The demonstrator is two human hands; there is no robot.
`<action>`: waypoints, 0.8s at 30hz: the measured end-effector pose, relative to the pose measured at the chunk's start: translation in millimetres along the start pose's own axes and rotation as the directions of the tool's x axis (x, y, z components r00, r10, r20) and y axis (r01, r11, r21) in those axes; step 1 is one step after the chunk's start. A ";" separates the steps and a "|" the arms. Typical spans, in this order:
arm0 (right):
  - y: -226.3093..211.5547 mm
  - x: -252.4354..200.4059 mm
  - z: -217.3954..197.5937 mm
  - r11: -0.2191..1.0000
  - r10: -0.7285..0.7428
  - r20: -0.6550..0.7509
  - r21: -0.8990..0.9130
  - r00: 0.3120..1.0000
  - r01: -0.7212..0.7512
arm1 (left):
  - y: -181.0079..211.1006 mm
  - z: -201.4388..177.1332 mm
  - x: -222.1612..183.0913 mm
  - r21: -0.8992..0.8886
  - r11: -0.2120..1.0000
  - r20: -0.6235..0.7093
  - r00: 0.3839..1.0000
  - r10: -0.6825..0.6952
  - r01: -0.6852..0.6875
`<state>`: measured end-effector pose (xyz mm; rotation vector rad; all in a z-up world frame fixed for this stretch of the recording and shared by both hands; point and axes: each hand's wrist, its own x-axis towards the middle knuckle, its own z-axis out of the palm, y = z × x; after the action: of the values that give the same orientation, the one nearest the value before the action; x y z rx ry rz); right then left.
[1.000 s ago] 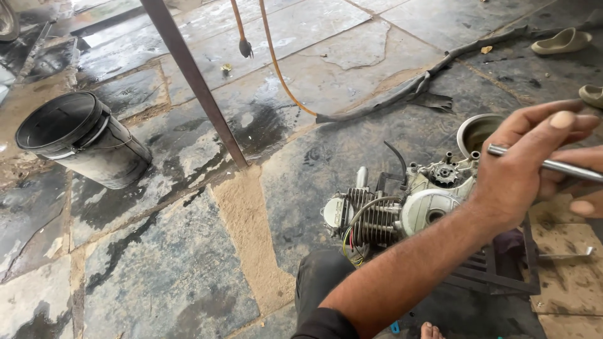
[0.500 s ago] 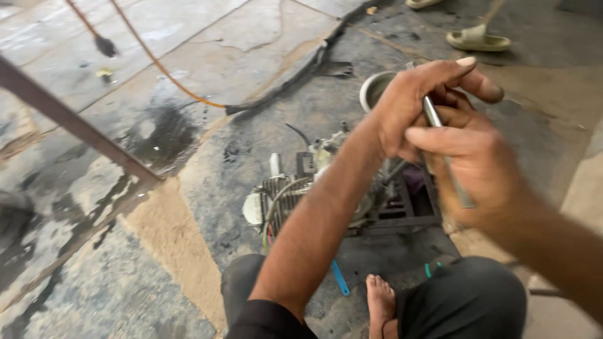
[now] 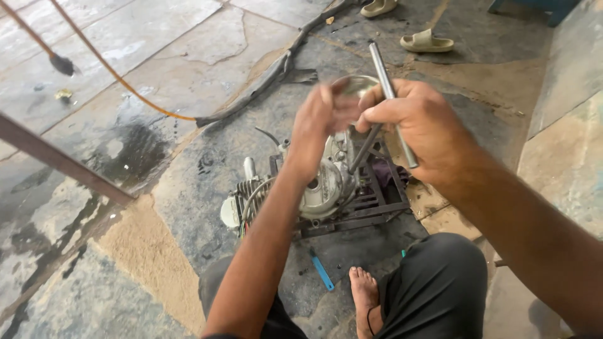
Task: Repairing a motorcycle engine using various tools.
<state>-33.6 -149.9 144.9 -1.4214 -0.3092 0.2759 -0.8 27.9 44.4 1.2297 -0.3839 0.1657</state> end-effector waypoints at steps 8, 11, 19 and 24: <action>-36.0 -15.3 -14.3 0.928 -0.372 0.163 0.065 0.914 0.367 | -55.3 -40.1 -63.0 0.962 0.248 -0.097 0.991 -0.086 0.116; -22.5 -0.3 -18.7 0.931 -0.350 0.130 -0.062 0.928 0.360 | -42.5 -34.3 -58.9 0.948 0.225 -0.172 0.958 -0.229 0.224; 3.7 41.4 -7.2 0.948 -0.290 0.111 -0.104 0.951 0.301 | -34.1 -18.1 -66.3 0.974 0.048 -0.195 0.929 -0.313 0.221; 2.0 53.9 0.4 0.975 -0.179 0.065 -0.120 0.982 0.186 | -43.2 -27.5 -61.3 0.958 0.143 -0.197 0.932 -0.305 0.249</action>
<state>16.3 -129.4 145.4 -1.5001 -0.5066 0.1461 -37.9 44.3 -24.4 2.6316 0.0017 0.0330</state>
